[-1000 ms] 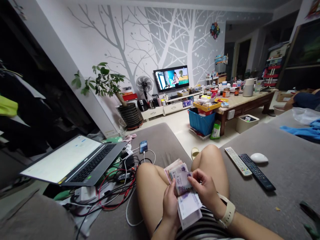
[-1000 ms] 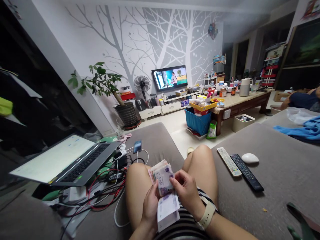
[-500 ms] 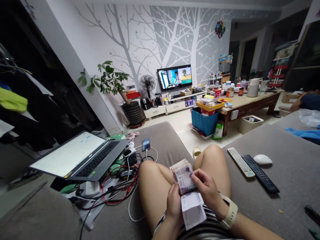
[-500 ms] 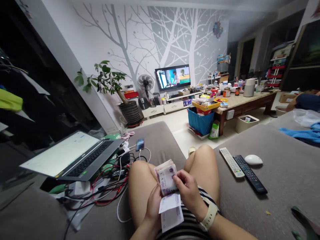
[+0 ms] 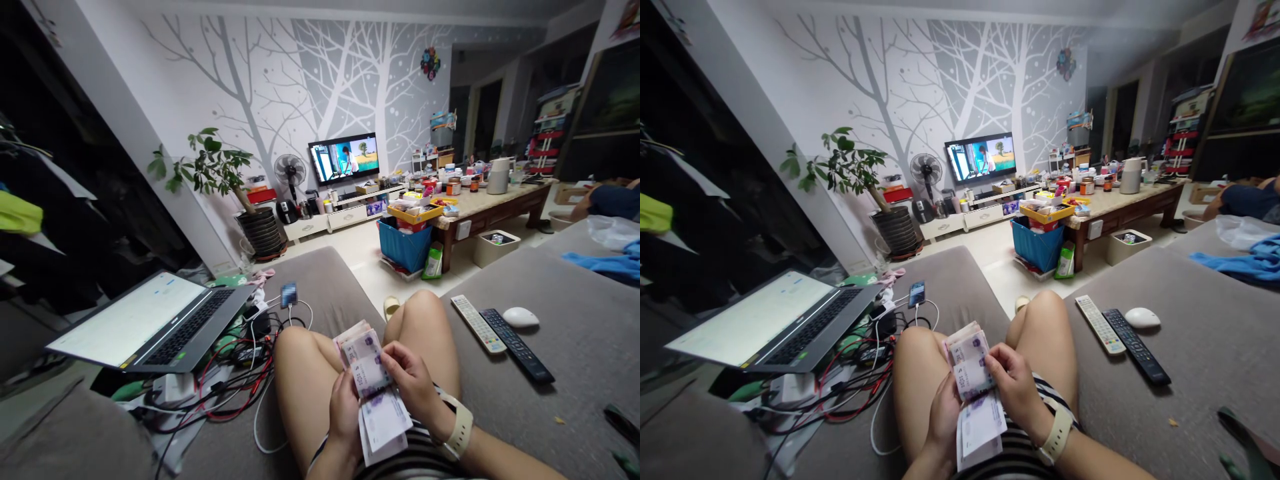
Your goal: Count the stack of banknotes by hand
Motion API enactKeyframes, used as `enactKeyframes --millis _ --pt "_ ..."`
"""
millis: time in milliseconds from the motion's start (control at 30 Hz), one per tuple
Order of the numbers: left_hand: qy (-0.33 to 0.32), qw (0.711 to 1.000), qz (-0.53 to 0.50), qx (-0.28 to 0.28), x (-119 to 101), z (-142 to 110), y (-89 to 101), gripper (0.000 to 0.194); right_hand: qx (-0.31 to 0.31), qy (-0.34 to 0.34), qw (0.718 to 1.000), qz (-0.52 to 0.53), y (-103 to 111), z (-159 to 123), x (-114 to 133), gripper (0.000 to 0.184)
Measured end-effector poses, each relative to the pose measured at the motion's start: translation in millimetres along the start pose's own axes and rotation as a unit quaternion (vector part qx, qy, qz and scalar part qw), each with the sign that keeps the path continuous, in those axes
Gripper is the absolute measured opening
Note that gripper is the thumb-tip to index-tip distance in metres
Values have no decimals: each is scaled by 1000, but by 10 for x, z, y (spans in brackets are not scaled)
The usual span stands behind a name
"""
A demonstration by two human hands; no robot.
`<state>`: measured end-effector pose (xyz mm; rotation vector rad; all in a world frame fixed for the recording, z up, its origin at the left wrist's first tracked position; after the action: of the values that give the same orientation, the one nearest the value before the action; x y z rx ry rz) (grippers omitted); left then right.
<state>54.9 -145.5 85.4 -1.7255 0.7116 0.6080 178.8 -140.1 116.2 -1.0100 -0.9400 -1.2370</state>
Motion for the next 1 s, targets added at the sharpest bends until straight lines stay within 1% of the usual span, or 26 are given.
enactKeyframes --millis 167,400,567,700,800,900,1000 --pt "3 1000 2 -14 -15 4 17 31 -3 1 1000 10 6 -3 7 32" --pt "16 1000 -10 -3 6 -29 -34 35 -12 1 1000 -4 47 -9 5 33" --pt "11 1000 -5 9 10 -15 -34 33 -16 1 1000 -11 63 -17 21 35" --pt "8 1000 -2 0 -1 -3 -2 32 -17 -1 1000 -11 63 -31 30 37" --pt "20 1000 -12 5 9 -16 -28 34 -5 -12 1000 1 34 -44 14 37" --pt "18 1000 -24 6 2 -38 -58 33 3 -19 1000 4 13 -49 1 38" --pt "15 1000 -25 -1 -10 -64 -71 32 -3 -21 1000 -5 24 -41 -4 38"
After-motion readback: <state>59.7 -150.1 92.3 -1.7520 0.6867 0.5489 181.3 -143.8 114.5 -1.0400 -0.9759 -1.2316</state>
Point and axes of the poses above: each hand's wrist, its own z-axis towards the middle knuckle, its own y-axis out of the back of the hand, x = y × z, the point moved 8 cm from there along z, towards the middle knuckle, and after that the axes turned 5 degrees about -z, right-handed, at the moved point
